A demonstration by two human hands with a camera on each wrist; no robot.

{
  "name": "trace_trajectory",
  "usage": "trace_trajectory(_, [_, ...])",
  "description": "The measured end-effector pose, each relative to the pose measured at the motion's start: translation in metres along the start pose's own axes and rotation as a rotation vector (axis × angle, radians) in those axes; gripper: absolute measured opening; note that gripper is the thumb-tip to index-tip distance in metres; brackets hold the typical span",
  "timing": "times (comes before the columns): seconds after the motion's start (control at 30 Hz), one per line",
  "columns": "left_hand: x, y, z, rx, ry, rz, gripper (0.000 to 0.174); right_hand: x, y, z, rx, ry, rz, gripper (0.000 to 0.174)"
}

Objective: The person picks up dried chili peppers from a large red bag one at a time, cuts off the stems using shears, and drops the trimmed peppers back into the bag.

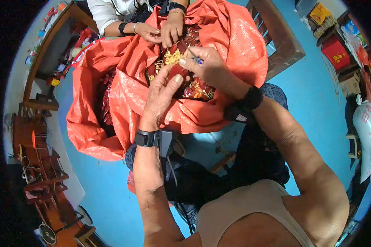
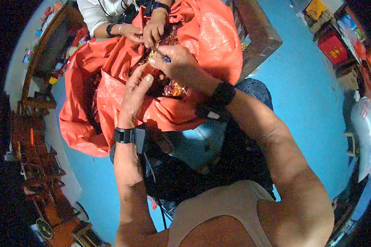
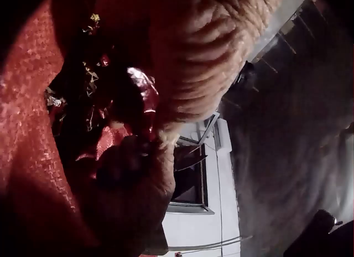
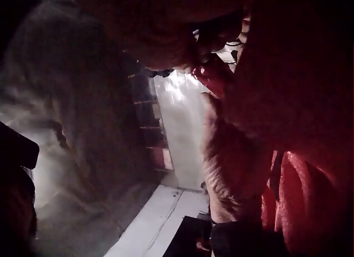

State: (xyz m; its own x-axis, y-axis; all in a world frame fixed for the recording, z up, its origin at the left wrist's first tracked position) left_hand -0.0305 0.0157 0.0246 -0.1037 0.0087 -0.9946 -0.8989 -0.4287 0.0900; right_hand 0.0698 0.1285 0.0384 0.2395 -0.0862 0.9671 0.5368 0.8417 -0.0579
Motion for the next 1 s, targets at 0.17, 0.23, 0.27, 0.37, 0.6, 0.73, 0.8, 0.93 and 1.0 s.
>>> trace_trajectory(0.17, [-0.004,0.003,-0.003,0.244,0.032,0.073,0.025,-0.002,-0.006,-0.004,0.093,0.349,-0.439,0.024])
trace_trajectory(0.23, [-0.001,0.002,0.0,0.229,0.025,0.045,0.025,-0.002,-0.006,-0.002,0.038,0.486,-0.532,0.023])
trace_trajectory(0.27, [0.0,0.003,0.0,0.257,0.056,0.036,0.025,-0.003,-0.005,-0.003,0.038,0.486,-0.532,0.023])
trace_trajectory(0.37, [-0.003,-0.001,0.001,0.254,0.059,0.102,0.026,-0.002,-0.006,-0.002,-0.016,0.405,-0.443,0.023])
trace_trajectory(0.6, [0.002,-0.024,0.007,-0.197,-0.235,0.215,0.022,0.002,-0.009,-0.003,-0.073,-0.007,0.307,0.022])
trace_trajectory(0.73, [0.001,-0.034,0.007,-0.381,-0.345,0.328,0.022,0.0,-0.01,-0.005,-0.101,-0.11,0.526,0.022])
trace_trajectory(0.8, [-0.001,-0.039,0.008,-0.426,-0.356,0.343,0.022,0.005,-0.013,-0.008,-0.127,-0.114,0.553,0.022])
trace_trajectory(0.93, [0.001,-0.042,0.011,-0.476,-0.384,0.34,0.024,0.003,-0.011,-0.01,-0.145,-0.127,0.624,0.024])
trace_trajectory(1.0, [0.001,-0.041,0.012,-0.44,-0.369,0.334,0.024,0.005,-0.005,-0.007,-0.141,-0.134,0.518,0.024])
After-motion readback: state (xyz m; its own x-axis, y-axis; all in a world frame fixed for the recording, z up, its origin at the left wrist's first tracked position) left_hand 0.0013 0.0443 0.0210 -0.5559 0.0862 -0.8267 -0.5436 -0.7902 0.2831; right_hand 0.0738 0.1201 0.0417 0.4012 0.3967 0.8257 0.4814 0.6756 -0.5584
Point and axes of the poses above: each hand's wrist, its own z-axis towards the middle knuckle, its own y-axis out of the back of the hand, x = y × z, the point moved 2 cm from there along z, towards the middle knuckle, and after that the axes turned 8 degrees about z, right-handed, at the moved point
